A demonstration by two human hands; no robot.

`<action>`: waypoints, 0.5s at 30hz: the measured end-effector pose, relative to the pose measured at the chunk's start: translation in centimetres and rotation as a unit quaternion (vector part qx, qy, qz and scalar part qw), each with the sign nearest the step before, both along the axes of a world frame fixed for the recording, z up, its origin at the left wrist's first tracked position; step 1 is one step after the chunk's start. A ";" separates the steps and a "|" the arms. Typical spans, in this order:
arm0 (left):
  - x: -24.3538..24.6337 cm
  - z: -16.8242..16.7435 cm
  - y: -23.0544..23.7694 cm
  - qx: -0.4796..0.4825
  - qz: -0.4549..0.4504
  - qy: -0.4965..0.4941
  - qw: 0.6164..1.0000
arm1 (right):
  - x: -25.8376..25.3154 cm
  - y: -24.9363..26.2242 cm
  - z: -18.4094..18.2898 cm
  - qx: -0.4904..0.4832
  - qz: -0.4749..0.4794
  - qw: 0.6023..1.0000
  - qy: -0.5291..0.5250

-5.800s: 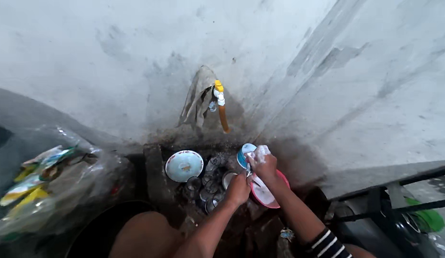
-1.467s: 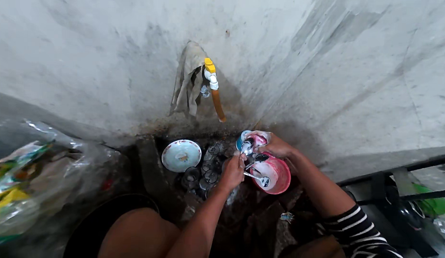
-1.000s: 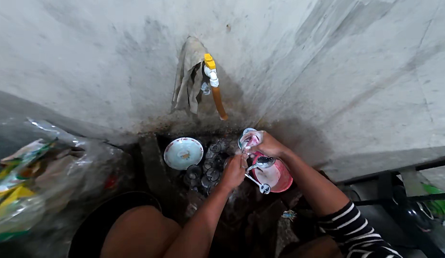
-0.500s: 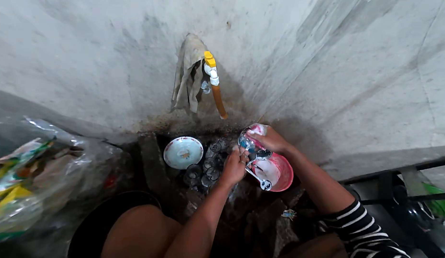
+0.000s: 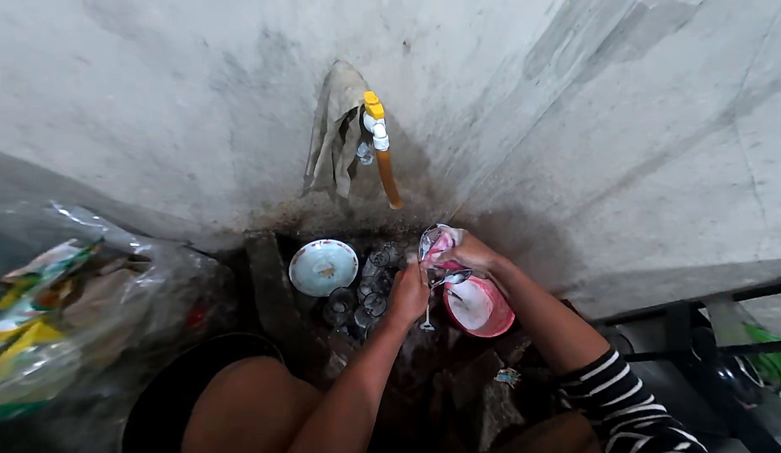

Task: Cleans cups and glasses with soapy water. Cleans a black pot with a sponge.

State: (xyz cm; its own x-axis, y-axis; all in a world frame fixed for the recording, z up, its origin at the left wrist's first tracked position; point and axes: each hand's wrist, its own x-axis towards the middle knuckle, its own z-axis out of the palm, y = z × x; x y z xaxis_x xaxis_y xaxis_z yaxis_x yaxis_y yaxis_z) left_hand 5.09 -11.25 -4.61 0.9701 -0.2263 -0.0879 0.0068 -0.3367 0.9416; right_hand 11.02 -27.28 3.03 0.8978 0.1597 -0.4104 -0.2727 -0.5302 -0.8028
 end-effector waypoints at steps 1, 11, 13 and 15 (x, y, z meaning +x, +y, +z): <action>0.1 -0.2 0.1 0.007 -0.004 0.001 1.000 | 0.2 0.2 -0.4 -0.036 -0.001 0.999 -0.006; 0.8 -1.5 -0.7 0.047 0.050 0.029 0.997 | 0.4 1.4 -1.6 -0.181 -0.114 0.966 -0.142; 0.7 -1.3 -0.9 0.050 0.073 0.031 0.996 | 0.5 0.2 -2.2 -0.044 -0.233 0.949 -0.210; 1.1 -1.7 -0.9 0.033 0.118 0.042 0.992 | -0.4 -1.4 -2.7 0.162 -0.329 0.907 -0.208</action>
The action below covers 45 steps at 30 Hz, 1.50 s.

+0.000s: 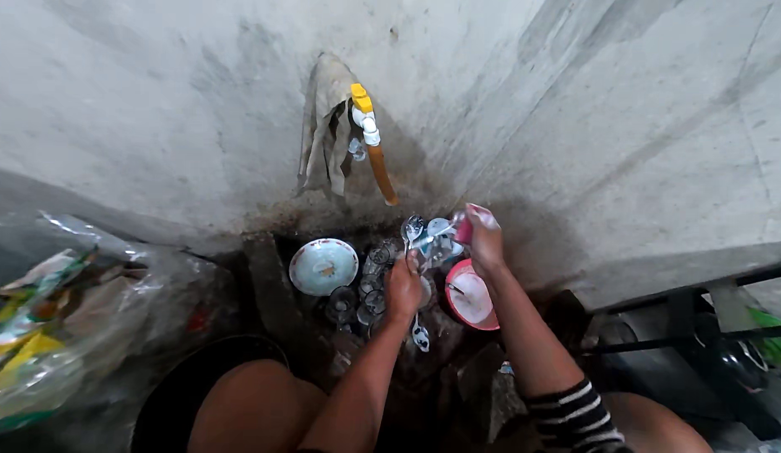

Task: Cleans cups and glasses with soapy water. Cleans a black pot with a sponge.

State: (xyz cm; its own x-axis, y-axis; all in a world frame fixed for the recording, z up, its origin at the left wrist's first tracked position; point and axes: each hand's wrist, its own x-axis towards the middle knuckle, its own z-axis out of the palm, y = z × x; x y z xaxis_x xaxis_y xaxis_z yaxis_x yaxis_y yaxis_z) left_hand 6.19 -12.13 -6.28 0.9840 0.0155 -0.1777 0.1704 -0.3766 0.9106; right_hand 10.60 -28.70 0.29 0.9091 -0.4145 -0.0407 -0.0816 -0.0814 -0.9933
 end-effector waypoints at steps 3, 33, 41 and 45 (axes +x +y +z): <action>0.9 -0.4 0.4 -0.035 0.075 -0.010 0.996 | -5.2 -1.2 -2.7 0.255 0.066 0.964 0.042; -2.3 0.1 -1.4 -0.140 0.039 0.019 0.989 | -6.5 6.7 -5.4 -0.134 0.105 0.984 -0.050; -4.0 -0.7 -1.3 -0.086 -0.061 0.023 0.994 | -6.1 6.6 -5.5 -0.158 0.022 0.983 0.088; -3.2 -0.8 -0.7 -0.136 -0.055 0.062 0.987 | -5.9 5.7 -5.9 -0.303 0.087 0.944 0.097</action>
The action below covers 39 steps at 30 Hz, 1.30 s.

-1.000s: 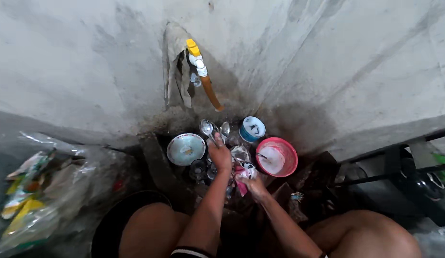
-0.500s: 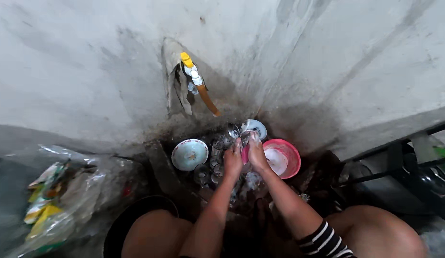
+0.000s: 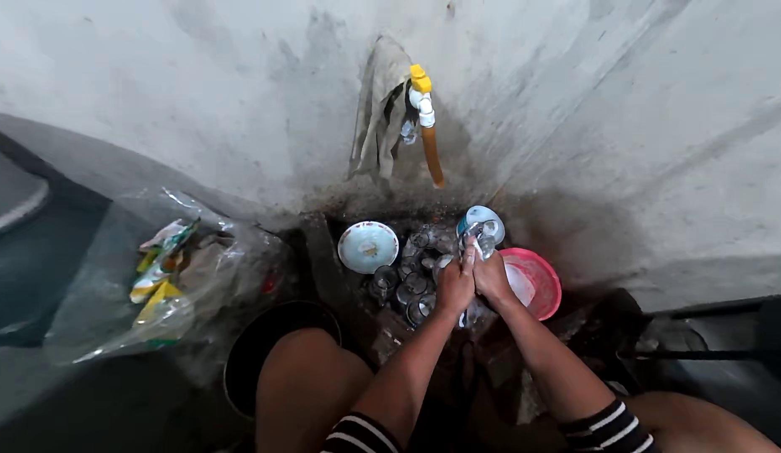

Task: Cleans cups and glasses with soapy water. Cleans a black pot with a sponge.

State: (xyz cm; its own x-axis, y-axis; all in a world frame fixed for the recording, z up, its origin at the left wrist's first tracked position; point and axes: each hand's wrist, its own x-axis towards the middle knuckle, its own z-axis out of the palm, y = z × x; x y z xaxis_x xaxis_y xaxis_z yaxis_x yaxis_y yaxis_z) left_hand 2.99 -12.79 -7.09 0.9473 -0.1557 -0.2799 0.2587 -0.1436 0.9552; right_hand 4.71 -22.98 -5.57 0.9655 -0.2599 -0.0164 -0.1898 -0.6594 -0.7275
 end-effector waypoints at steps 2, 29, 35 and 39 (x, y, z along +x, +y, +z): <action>0.4 -0.2 0.2 -0.014 0.009 -0.003 1.000 | 0.5 -0.5 1.0 -0.057 0.073 0.994 0.051; 4.7 -0.7 7.1 0.187 0.060 0.033 0.980 | 7.3 -7.5 6.7 -0.433 0.289 0.854 0.022; 3.8 -1.2 8.2 0.380 -0.122 0.095 0.912 | 9.0 -8.1 -4.4 -0.330 0.301 0.847 0.289; 2.0 -0.7 8.1 0.483 -0.211 0.121 0.841 | 8.7 -7.0 -13.7 -0.245 0.263 0.865 0.349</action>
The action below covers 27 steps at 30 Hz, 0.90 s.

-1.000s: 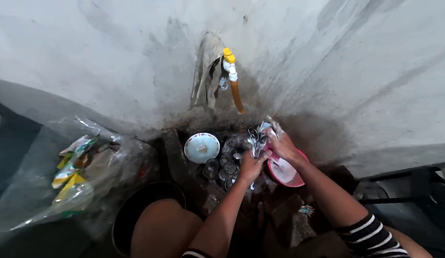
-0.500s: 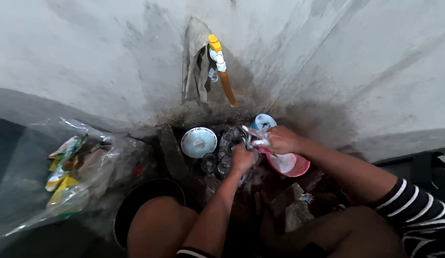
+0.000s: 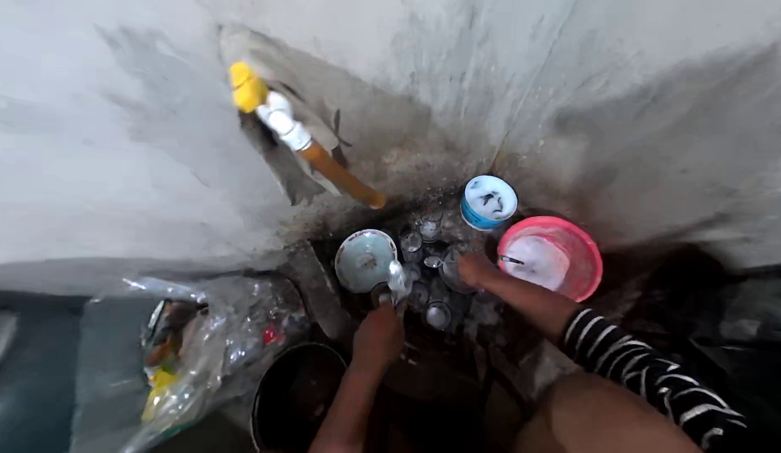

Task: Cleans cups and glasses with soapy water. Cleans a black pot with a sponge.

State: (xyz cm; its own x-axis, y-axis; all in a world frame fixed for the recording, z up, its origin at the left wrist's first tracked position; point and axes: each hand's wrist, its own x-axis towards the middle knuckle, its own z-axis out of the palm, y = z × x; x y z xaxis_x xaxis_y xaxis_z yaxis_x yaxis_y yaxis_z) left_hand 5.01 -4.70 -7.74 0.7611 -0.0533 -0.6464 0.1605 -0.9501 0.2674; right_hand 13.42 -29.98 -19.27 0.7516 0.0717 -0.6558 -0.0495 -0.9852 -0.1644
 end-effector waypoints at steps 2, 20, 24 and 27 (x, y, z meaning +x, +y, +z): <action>-0.3 0.8 -0.1 0.066 -0.068 0.012 0.995 | 0.0 0.2 -2.6 0.008 -0.043 0.999 0.002; 5.0 -1.1 -8.4 0.264 -0.302 0.110 0.910 | 0.9 -1.1 10.1 0.093 0.195 0.976 -0.014; 7.8 -2.0 -7.2 0.216 -0.291 0.139 0.922 | -0.4 0.0 10.2 0.108 0.196 0.975 -0.004; 8.3 -3.5 -6.0 0.192 -0.283 0.143 0.929 | -0.8 1.2 9.3 0.098 0.192 0.976 0.022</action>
